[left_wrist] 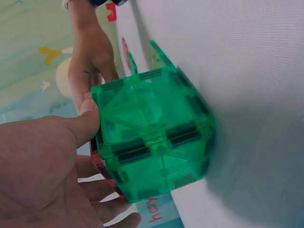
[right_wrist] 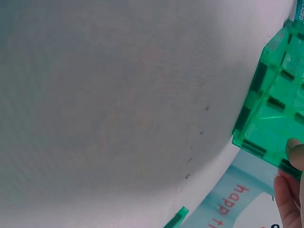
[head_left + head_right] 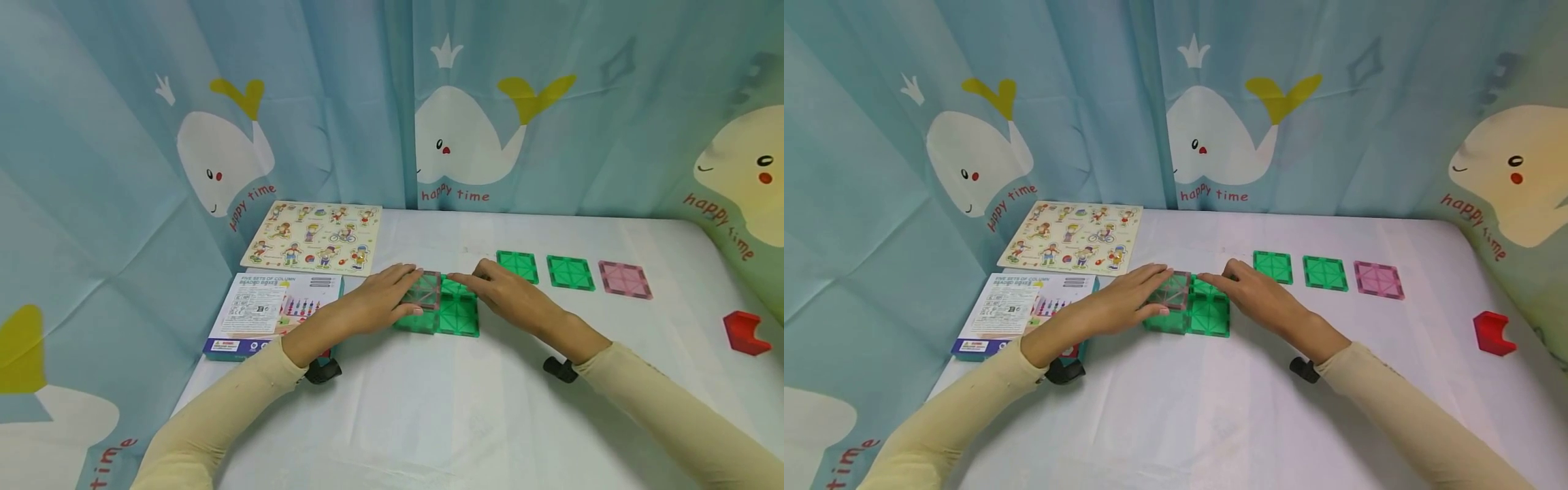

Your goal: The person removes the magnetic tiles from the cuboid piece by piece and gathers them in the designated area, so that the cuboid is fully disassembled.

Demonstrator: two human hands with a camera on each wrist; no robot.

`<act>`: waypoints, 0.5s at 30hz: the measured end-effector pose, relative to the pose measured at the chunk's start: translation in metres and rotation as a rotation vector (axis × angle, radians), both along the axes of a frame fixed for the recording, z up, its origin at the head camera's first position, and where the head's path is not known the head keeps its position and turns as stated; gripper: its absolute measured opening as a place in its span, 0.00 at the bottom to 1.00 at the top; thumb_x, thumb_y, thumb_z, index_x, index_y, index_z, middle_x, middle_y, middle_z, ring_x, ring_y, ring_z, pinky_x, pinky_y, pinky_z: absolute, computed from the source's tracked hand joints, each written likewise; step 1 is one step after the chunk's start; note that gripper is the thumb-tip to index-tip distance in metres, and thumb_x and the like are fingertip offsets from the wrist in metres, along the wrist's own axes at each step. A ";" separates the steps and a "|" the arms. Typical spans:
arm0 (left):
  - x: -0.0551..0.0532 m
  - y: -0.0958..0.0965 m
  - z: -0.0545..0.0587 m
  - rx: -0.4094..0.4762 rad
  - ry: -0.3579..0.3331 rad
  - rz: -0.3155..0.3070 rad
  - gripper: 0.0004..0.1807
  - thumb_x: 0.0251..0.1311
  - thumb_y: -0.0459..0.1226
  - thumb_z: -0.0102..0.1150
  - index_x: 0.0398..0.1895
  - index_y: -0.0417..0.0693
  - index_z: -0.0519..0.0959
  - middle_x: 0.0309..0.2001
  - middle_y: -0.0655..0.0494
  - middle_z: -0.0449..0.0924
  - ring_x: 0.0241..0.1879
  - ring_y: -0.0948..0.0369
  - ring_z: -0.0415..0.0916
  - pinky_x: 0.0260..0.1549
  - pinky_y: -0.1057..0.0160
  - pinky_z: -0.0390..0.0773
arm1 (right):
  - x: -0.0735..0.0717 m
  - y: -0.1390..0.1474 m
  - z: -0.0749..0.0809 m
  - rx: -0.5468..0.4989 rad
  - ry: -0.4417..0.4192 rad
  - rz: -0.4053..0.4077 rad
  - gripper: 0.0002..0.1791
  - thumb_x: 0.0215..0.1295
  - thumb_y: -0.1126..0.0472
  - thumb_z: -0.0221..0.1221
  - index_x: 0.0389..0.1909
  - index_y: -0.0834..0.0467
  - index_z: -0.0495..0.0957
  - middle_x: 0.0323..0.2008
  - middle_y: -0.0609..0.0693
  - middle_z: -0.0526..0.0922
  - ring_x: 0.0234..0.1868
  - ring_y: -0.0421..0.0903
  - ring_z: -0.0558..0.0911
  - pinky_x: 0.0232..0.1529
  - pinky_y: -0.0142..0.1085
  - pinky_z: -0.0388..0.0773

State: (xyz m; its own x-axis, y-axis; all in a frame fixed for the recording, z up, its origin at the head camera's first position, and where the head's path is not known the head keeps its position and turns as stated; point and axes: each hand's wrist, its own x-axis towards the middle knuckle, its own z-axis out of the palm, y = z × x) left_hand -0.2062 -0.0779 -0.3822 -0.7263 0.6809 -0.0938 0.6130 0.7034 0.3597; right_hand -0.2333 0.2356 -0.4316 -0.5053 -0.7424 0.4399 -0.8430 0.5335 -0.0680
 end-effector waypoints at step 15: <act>-0.001 0.000 0.000 -0.003 -0.014 0.007 0.41 0.81 0.56 0.48 0.86 0.47 0.50 0.85 0.44 0.48 0.85 0.48 0.45 0.80 0.45 0.55 | 0.001 0.000 0.003 -0.077 0.007 0.000 0.34 0.61 0.77 0.71 0.69 0.54 0.80 0.39 0.48 0.77 0.35 0.39 0.75 0.30 0.31 0.78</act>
